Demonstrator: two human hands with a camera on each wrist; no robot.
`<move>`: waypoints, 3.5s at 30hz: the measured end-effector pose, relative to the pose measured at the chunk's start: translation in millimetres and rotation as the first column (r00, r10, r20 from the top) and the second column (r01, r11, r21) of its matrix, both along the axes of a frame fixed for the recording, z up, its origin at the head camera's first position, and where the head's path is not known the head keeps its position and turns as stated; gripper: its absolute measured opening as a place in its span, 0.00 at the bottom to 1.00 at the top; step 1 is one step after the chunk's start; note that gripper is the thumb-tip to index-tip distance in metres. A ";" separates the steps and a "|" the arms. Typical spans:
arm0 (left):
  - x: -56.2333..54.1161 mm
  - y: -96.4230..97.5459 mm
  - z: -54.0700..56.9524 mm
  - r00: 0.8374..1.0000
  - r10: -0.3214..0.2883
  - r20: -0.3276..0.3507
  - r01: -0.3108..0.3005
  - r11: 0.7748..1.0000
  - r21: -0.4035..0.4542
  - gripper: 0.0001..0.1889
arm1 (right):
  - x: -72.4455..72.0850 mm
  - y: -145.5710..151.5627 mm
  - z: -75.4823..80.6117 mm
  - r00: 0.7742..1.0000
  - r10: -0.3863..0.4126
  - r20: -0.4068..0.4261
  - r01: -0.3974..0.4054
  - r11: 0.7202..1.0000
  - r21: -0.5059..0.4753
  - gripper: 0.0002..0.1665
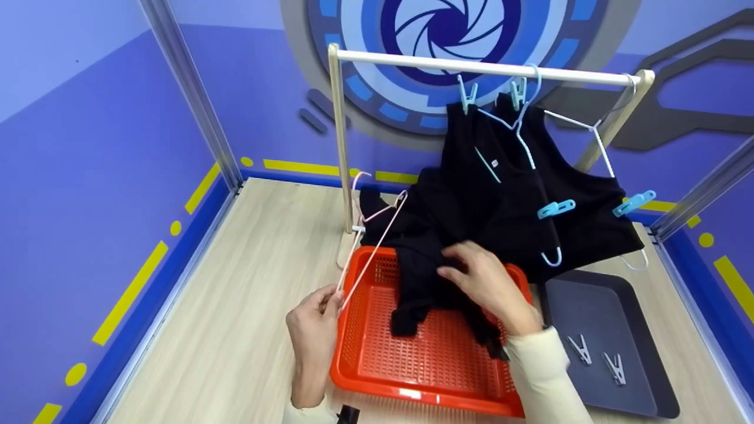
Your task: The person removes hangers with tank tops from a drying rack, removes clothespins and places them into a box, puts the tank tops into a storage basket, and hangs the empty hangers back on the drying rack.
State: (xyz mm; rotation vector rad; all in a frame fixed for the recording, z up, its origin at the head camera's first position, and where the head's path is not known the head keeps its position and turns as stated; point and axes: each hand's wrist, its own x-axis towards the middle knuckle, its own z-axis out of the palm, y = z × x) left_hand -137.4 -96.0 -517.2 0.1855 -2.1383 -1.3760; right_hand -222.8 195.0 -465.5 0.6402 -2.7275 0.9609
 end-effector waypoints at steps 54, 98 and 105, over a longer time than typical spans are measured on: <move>-3.0 0.6 -9.9 0.993 0.054 -0.108 -0.058 0.998 -0.039 0.07 | 4.3 -23.4 -0.3 0.966 0.248 0.080 -0.256 0.957 0.133 0.16; -2.9 -2.1 -12.3 0.990 0.066 -0.128 -0.074 0.995 -0.060 0.07 | 5.4 -25.9 15.1 0.976 0.162 0.147 -0.181 0.976 0.124 0.22; -3.3 -3.2 -13.6 0.985 0.066 -0.162 -0.078 0.994 -0.072 0.07 | -41.3 -37.4 -23.1 0.997 0.078 0.009 -0.078 0.990 0.114 0.43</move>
